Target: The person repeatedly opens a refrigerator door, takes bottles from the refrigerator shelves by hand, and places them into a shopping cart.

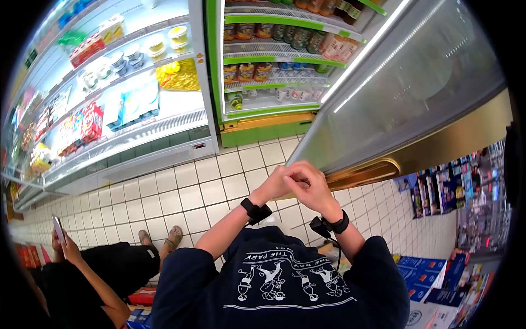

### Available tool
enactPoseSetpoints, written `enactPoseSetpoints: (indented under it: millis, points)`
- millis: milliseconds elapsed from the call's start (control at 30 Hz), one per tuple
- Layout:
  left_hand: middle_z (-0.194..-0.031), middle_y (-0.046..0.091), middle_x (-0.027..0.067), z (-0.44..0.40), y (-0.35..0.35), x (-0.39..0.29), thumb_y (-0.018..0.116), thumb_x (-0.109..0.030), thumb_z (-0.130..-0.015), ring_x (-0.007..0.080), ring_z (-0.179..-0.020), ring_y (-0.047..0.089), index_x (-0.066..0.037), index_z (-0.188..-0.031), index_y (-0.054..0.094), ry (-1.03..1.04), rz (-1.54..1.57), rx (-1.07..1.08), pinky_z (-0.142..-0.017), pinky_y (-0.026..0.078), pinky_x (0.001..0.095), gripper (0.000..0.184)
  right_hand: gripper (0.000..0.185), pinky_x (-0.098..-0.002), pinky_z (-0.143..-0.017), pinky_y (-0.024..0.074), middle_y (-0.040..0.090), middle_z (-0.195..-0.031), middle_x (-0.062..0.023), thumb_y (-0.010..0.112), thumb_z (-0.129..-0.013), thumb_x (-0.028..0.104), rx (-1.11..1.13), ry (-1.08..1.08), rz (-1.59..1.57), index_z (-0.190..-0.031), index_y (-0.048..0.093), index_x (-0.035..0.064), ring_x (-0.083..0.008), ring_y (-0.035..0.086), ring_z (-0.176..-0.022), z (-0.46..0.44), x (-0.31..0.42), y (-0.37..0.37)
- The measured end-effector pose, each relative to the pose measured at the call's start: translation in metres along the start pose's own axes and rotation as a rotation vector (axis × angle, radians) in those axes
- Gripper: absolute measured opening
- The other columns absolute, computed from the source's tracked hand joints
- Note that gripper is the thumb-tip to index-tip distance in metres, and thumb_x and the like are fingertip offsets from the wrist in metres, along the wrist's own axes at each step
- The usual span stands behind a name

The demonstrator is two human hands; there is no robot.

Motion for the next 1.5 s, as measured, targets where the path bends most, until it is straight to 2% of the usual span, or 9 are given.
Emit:
enactPoseSetpoints:
  millis: [200, 267, 333, 600, 733, 800, 1100, 1300, 1500]
  points:
    - [-0.073, 0.066, 0.0113, -0.01, 0.045, 0.02, 0.077, -0.011, -0.074, 0.0145, -0.06, 0.06, 0.0, -0.091, 0.068, -0.074, -0.189, 0.188, -0.057, 0.048, 0.0279, 0.022, 0.012, -0.03, -0.069, 0.0544, 0.065, -0.1, -0.0109, 0.07, -0.086, 0.001, -0.147, 0.027, 0.115, -0.095, 0.062, 0.0004, -0.0211, 0.065, -0.082, 0.035, -0.008, -0.026]
    - [-0.068, 0.063, 0.0124, -0.019, 0.056, 0.008, 0.079, -0.012, -0.071, 0.0189, -0.054, 0.056, -0.001, -0.086, 0.068, 0.006, -0.021, 0.149, -0.053, 0.045, 0.0293, 0.021, 0.015, -0.0363, -0.079, 0.0509, 0.064, -0.101, -0.0122, 0.07, -0.086, 0.006, -0.198, 0.106, 0.054, -0.098, 0.062, 0.0018, -0.0312, 0.063, -0.089, 0.048, -0.019, -0.037]
    - [-0.078, 0.07, 0.0126, -0.026, 0.075, 0.001, 0.08, -0.01, -0.075, 0.0211, -0.067, 0.066, 0.001, -0.093, 0.068, 0.064, -0.059, 0.269, -0.065, 0.052, 0.0298, 0.024, 0.015, -0.0352, -0.078, 0.0516, 0.065, -0.099, -0.0122, 0.07, -0.086, 0.005, -0.299, 0.117, 0.041, -0.098, 0.062, 0.0011, -0.0305, 0.064, -0.088, 0.061, -0.022, -0.053]
    - [-0.088, 0.071, 0.0201, -0.039, 0.156, 0.05, 0.074, -0.006, -0.081, 0.036, -0.084, 0.07, 0.003, -0.101, 0.068, -0.069, -0.11, 0.559, -0.075, 0.054, 0.0354, 0.023, 0.014, -0.0283, -0.073, 0.0546, 0.063, -0.103, -0.0133, 0.07, -0.083, -0.003, -0.466, 0.253, -0.007, -0.096, 0.064, -0.0003, -0.019, 0.066, -0.084, 0.12, -0.039, -0.114]
    - [-0.087, 0.071, 0.0198, -0.038, 0.16, 0.084, 0.069, -0.004, -0.085, 0.0323, -0.083, 0.071, 0.003, -0.102, 0.068, -0.188, -0.247, 0.621, -0.078, 0.055, 0.0363, 0.018, 0.013, -0.0297, -0.076, 0.0528, 0.062, -0.103, -0.0123, 0.069, -0.086, 0.001, -0.512, 0.247, 0.074, -0.097, 0.062, 0.0009, -0.023, 0.067, -0.084, 0.137, -0.051, -0.129]
    - [-0.084, 0.073, 0.0142, -0.05, 0.146, 0.105, 0.066, -0.007, -0.09, 0.0225, -0.077, 0.072, 0.003, -0.096, 0.069, -0.183, -0.201, 0.567, -0.073, 0.057, 0.0329, 0.012, 0.014, -0.0328, -0.079, 0.0518, 0.063, -0.102, -0.013, 0.07, -0.084, 0.001, -0.577, 0.24, 0.085, -0.096, 0.063, 0.0015, -0.0269, 0.066, -0.087, 0.148, -0.066, -0.145]
    - [-0.085, 0.073, 0.0079, -0.116, 0.026, 0.169, 0.07, -0.013, -0.09, 0.0147, -0.077, 0.07, 0.002, -0.095, 0.07, -0.433, -0.499, 0.378, -0.07, 0.056, 0.029, 0.015, 0.013, -0.0343, -0.079, 0.051, 0.064, -0.096, -0.0135, 0.07, -0.084, 0.0, -0.712, 0.392, 0.12, -0.093, 0.062, 0.0019, -0.0296, 0.065, -0.086, 0.165, -0.129, -0.182]
    - [-0.087, 0.073, 0.0169, -0.201, -0.098, 0.216, 0.07, -0.017, -0.088, 0.026, -0.084, 0.072, 0.003, -0.098, 0.068, -0.333, -0.724, 0.048, -0.075, 0.056, 0.0349, 0.023, 0.009, -0.0322, -0.077, 0.0506, 0.066, -0.086, -0.0123, 0.07, -0.086, 0.004, -0.709, 0.559, 0.046, -0.09, 0.063, -0.0005, -0.0238, 0.065, -0.081, 0.117, -0.179, -0.192]
    - [-0.122, 0.06, 0.0282, -0.297, -0.223, 0.245, 0.069, -0.019, -0.088, 0.0404, -0.116, 0.058, 0.008, -0.124, 0.054, -0.227, -0.952, -0.209, -0.1, 0.046, 0.044, 0.048, 0.013, -0.0328, -0.076, 0.0519, 0.068, -0.087, -0.0126, 0.069, -0.087, 0.01, -0.508, 0.617, -0.066, -0.093, 0.065, -0.0005, -0.0241, 0.066, -0.079, -0.027, -0.275, -0.171]
Point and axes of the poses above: each hand's wrist, its own z-axis away from the middle knuckle, its own y-axis out of the palm, x = y × z, the point moved 8 cm from there along -z, towards the middle knuckle
